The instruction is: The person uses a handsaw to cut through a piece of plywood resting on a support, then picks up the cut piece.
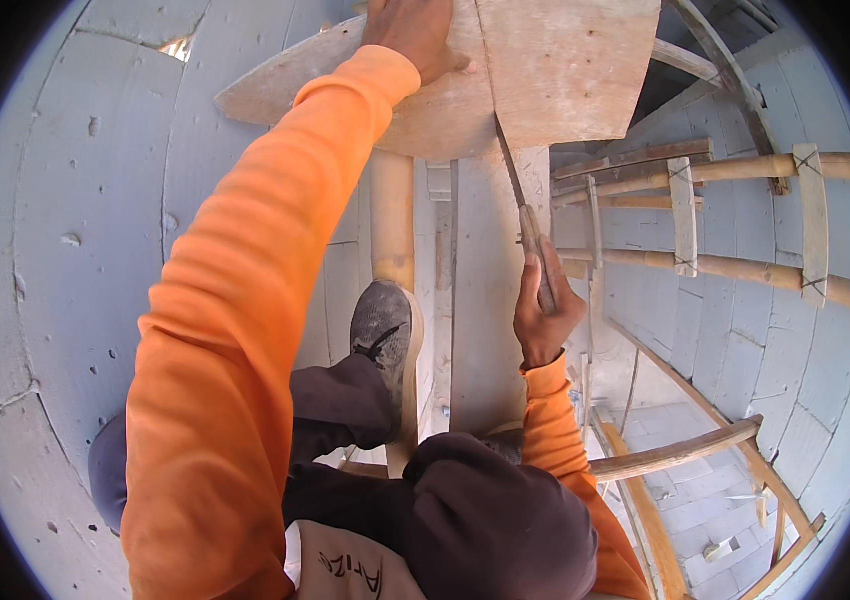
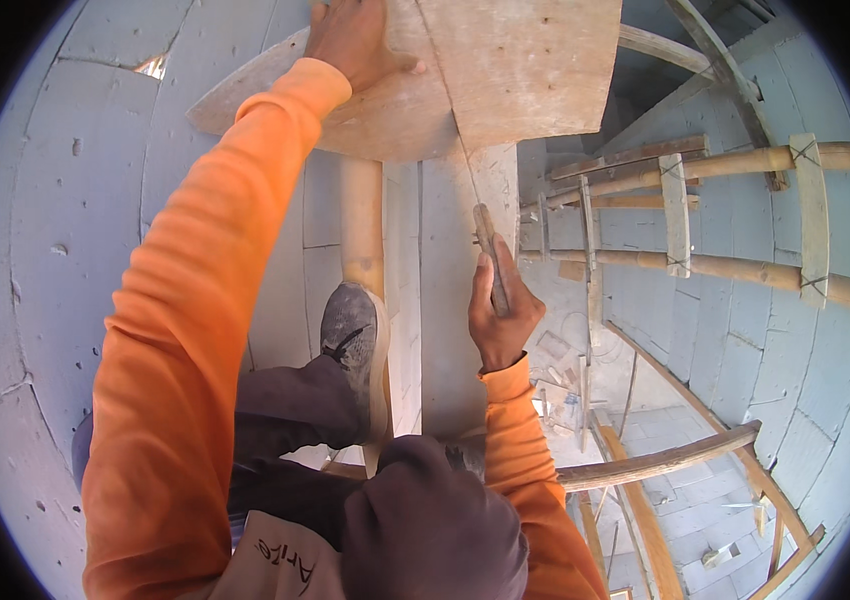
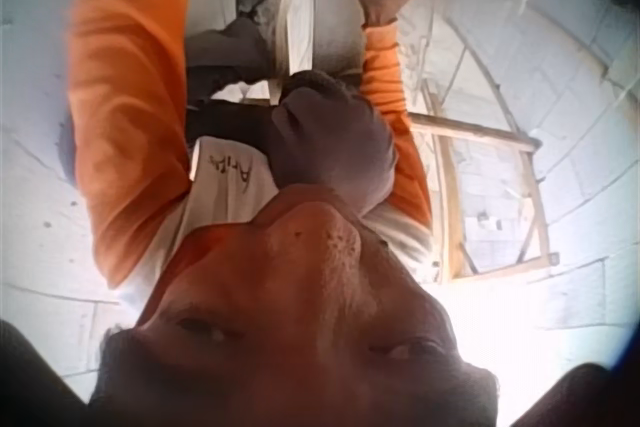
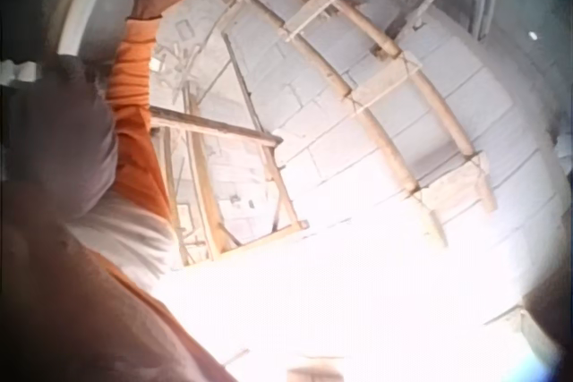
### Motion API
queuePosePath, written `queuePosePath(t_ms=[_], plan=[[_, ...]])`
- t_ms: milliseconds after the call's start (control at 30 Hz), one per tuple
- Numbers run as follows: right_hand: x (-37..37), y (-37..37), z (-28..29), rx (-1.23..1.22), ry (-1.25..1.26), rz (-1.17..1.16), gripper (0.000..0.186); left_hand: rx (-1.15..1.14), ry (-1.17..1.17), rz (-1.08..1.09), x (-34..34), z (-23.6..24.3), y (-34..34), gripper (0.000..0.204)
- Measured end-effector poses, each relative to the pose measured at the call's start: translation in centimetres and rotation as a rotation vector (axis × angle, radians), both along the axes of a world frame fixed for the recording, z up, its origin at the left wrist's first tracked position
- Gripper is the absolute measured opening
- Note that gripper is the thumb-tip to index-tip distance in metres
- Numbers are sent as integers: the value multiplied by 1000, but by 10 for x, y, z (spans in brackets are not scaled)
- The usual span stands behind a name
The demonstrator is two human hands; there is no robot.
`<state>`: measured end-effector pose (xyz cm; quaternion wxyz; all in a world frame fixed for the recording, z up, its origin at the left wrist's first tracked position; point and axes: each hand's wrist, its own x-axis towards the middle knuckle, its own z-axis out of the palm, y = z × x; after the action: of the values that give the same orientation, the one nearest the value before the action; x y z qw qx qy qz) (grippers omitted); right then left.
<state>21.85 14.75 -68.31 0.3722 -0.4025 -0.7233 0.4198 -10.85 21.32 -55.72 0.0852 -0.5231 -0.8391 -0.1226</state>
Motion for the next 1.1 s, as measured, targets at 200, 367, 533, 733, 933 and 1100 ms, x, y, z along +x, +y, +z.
queuePosePath(t_ms=[200, 367, 533, 733, 933, 1100], plan=[[-7, -10, 7, 21, 54, -1, 33, -75, 70, -8, -2, 16, -8, 101], [-8, -13, 1, 11, 39, 36, 34, -303, -92, -7, -28, 33, 3, 95], [-12, -16, 5, 10, 25, 35, 33, -372, -109, -154, -37, 39, 28, 95], [-16, -16, 16, 23, -48, 37, 30, -338, -6, -139, -35, 16, 23, 104], [-34, -18, 22, 105, -43, 26, 33, -276, 10, -99, -30, 5, 12, 106], [-20, -21, -6, 92, -67, 21, 34, -171, 15, -160, -22, 1, 7, 97]])
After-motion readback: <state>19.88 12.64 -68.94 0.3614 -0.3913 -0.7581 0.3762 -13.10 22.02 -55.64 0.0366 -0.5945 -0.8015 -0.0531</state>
